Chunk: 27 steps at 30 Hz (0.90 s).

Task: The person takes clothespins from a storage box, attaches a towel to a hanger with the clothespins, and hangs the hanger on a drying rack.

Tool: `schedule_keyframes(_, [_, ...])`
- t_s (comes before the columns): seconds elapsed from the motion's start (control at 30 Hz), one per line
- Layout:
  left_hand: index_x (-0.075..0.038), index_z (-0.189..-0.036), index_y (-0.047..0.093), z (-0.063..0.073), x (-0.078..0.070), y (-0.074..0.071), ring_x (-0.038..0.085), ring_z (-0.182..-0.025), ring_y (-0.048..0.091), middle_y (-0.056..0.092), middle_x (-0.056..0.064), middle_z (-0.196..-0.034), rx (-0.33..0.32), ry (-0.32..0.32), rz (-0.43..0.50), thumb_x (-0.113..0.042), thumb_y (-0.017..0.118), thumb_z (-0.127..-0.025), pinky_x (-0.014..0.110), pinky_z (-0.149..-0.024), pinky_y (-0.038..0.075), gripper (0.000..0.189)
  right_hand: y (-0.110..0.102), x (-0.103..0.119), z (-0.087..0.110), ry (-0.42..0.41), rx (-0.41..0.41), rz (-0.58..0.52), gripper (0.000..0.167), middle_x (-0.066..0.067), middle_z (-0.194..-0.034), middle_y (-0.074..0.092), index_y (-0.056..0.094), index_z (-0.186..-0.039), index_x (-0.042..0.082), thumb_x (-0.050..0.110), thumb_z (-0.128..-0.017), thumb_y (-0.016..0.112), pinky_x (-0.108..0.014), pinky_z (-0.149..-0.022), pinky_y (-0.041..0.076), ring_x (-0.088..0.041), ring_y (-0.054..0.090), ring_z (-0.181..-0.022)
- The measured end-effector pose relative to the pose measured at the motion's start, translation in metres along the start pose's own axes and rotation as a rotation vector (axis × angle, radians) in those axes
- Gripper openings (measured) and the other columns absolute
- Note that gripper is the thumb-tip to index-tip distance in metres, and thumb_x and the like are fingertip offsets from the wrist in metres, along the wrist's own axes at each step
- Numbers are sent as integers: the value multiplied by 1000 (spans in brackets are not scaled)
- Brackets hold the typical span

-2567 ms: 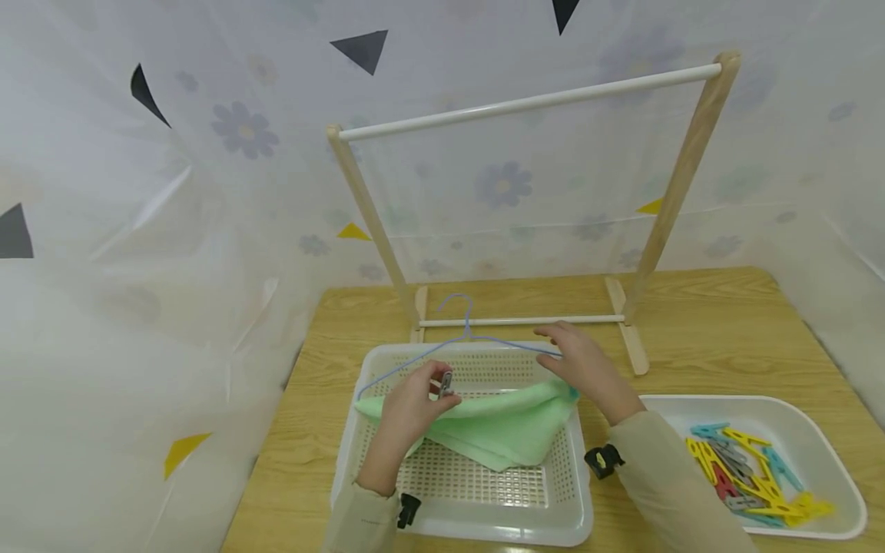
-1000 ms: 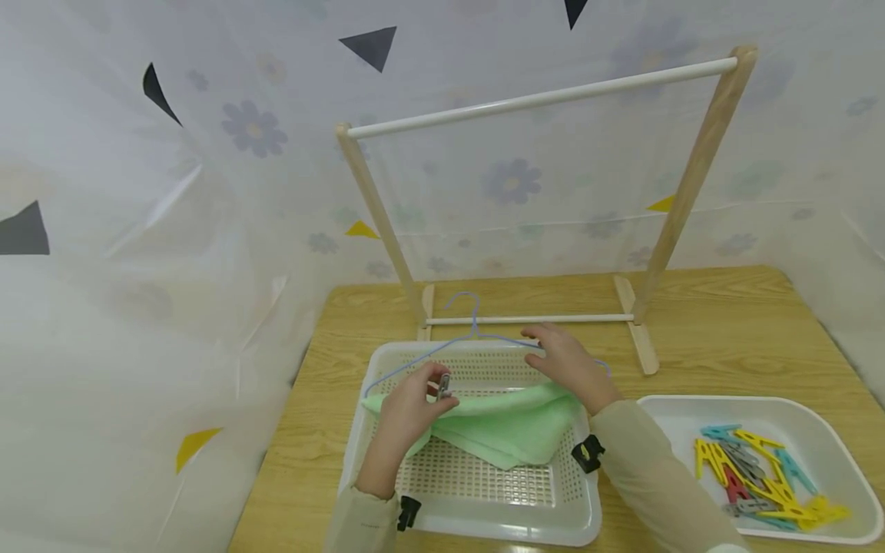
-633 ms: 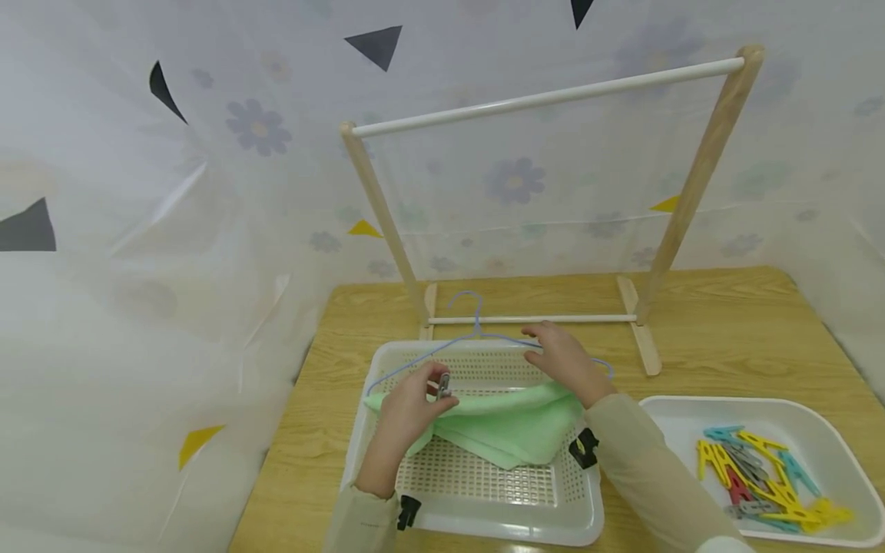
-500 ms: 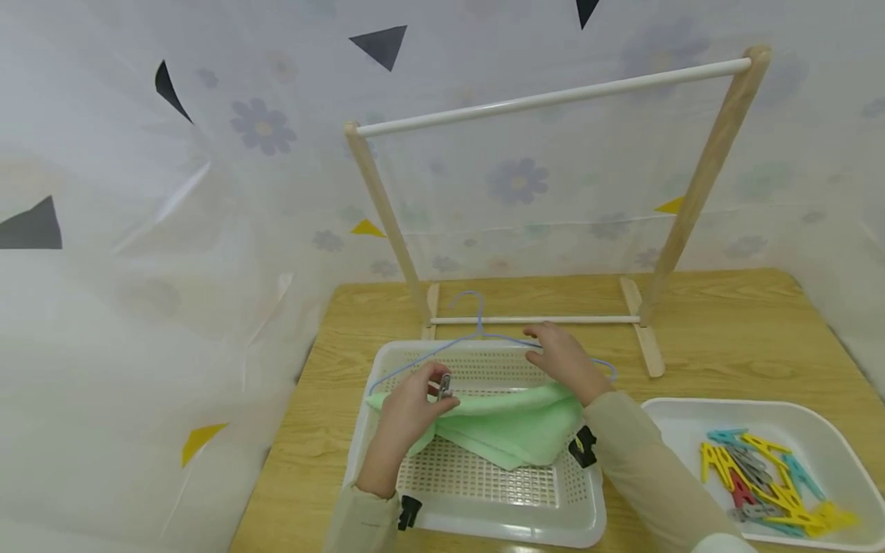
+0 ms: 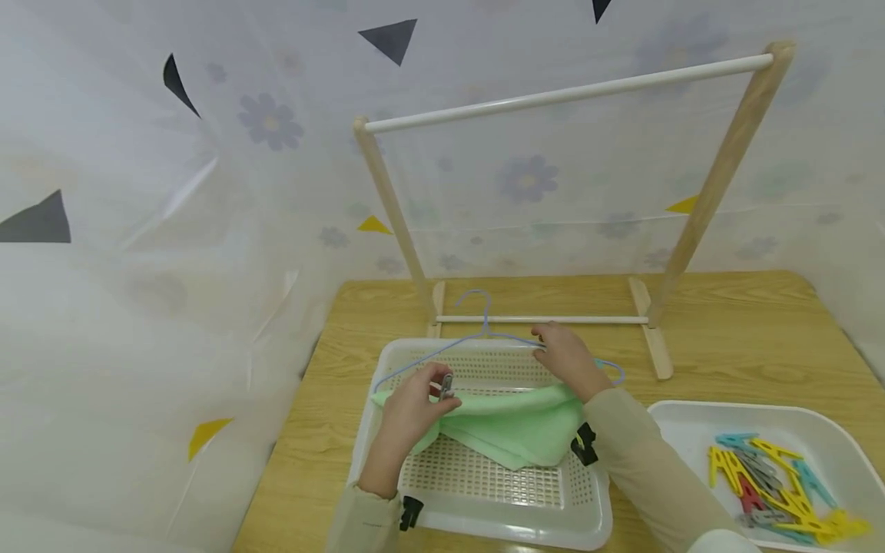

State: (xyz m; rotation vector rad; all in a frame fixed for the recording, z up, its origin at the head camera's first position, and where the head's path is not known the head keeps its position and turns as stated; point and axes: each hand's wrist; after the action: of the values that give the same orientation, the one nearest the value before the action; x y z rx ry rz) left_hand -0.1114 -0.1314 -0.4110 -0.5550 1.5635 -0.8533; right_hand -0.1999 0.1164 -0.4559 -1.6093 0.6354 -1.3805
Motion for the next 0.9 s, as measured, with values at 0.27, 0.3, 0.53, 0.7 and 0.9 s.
schedule_keyframes(0.27, [-12,-109,57,-1,-1,1,16,-85,60,61,-2,-99,7,-13,-11,-24,71,-76,30,-60,45,38,-1,0,0,-29,-9,10,21,-21,-100,59,59,-105,-8,-2,-85,54,-40,-74,47,-33,56,-91])
schedule_keyframes(0.3, [-12,-109,57,-1,-1,1,17,-86,60,61,-2,-99,9,-15,-8,-24,72,-76,30,-60,45,38,-1,0,0,-31,-7,9,20,-21,-100,59,60,-103,-8,-3,-85,52,-40,-74,47,-33,56,-92])
schedule_keyframes(0.53, [-12,-109,57,-1,0,1,18,-86,60,61,-2,-99,13,-20,-7,-24,72,-76,31,-60,45,38,-1,2,-2,23,75,-23,20,-15,-90,60,60,-102,-8,2,-86,53,-37,-69,46,-25,56,-80])
schedule_keyframes(0.7, [-11,-109,56,0,0,1,17,-84,60,61,-2,-98,12,-15,-7,-24,72,-76,31,-59,45,39,-2,4,-2,78,128,-47,16,-11,-85,59,60,-95,-5,8,-88,53,-35,-63,45,-20,53,-71])
schedule_keyframes(0.9, [-10,-110,56,1,-1,1,18,-85,60,61,-2,-98,13,-20,-4,-24,71,-76,31,-59,45,39,-4,8,0,70,157,-6,19,-12,-91,63,63,-97,-3,12,-88,56,-37,-66,47,-21,58,-75])
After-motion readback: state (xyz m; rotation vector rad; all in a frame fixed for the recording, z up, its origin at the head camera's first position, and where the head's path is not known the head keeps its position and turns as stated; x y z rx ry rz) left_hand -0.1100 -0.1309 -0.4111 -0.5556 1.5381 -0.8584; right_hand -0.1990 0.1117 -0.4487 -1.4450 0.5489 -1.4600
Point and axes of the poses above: each hand's wrist, its own z-axis away from the middle knuckle, its own y-axis out of the palm, x = y × z
